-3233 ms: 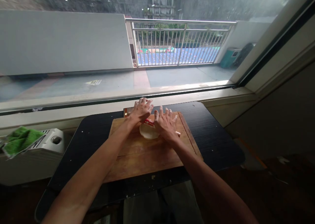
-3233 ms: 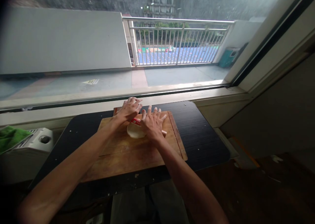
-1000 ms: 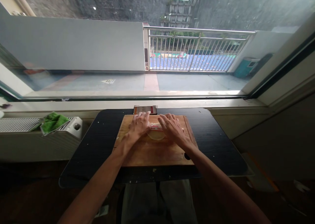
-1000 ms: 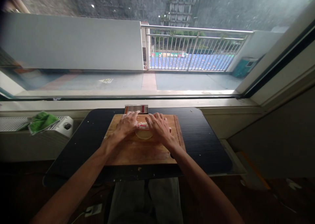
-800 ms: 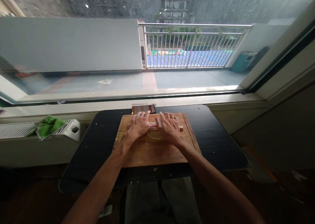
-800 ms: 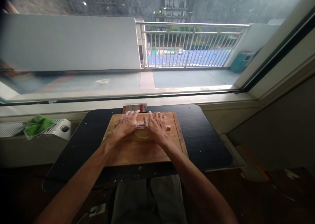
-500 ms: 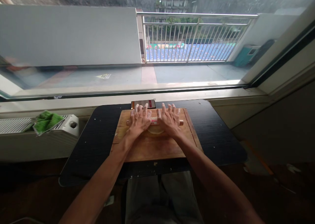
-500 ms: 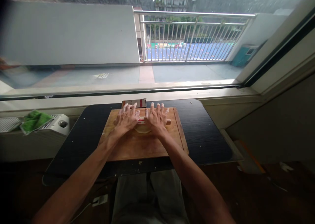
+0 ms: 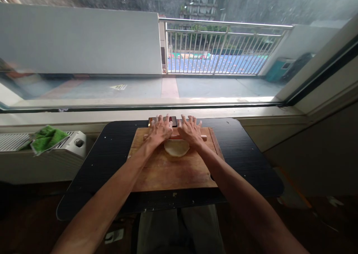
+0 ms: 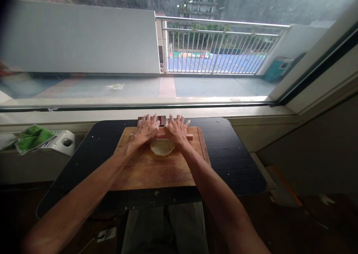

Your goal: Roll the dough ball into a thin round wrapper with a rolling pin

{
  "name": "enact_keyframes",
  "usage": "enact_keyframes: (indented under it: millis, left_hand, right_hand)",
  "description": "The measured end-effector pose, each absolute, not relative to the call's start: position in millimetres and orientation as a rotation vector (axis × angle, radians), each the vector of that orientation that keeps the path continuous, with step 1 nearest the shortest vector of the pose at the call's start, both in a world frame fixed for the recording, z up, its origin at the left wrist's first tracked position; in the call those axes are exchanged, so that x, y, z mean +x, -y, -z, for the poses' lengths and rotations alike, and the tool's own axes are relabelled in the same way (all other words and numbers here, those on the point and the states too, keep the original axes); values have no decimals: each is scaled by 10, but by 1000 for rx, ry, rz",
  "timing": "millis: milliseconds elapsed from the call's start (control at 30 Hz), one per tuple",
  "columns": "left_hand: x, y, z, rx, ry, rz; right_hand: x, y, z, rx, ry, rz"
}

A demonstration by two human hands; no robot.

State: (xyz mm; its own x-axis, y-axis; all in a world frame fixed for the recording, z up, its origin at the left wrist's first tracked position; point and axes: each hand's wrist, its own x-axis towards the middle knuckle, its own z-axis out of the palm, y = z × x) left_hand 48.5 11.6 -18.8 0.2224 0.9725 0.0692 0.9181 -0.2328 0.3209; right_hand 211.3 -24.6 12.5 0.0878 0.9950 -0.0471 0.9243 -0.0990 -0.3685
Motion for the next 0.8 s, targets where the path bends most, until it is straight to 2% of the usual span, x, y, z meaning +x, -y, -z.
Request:
enact_keyframes:
  millis: [467, 800]
  left_hand:
    - [496, 490, 126, 2422, -1958, -316]
    - [560, 67, 66, 2344, -1909, -255]
  right_hand:
    - [2008, 737, -66, -2198, 2018, -251]
    - [2078, 312, -124, -2167, 2013, -398]
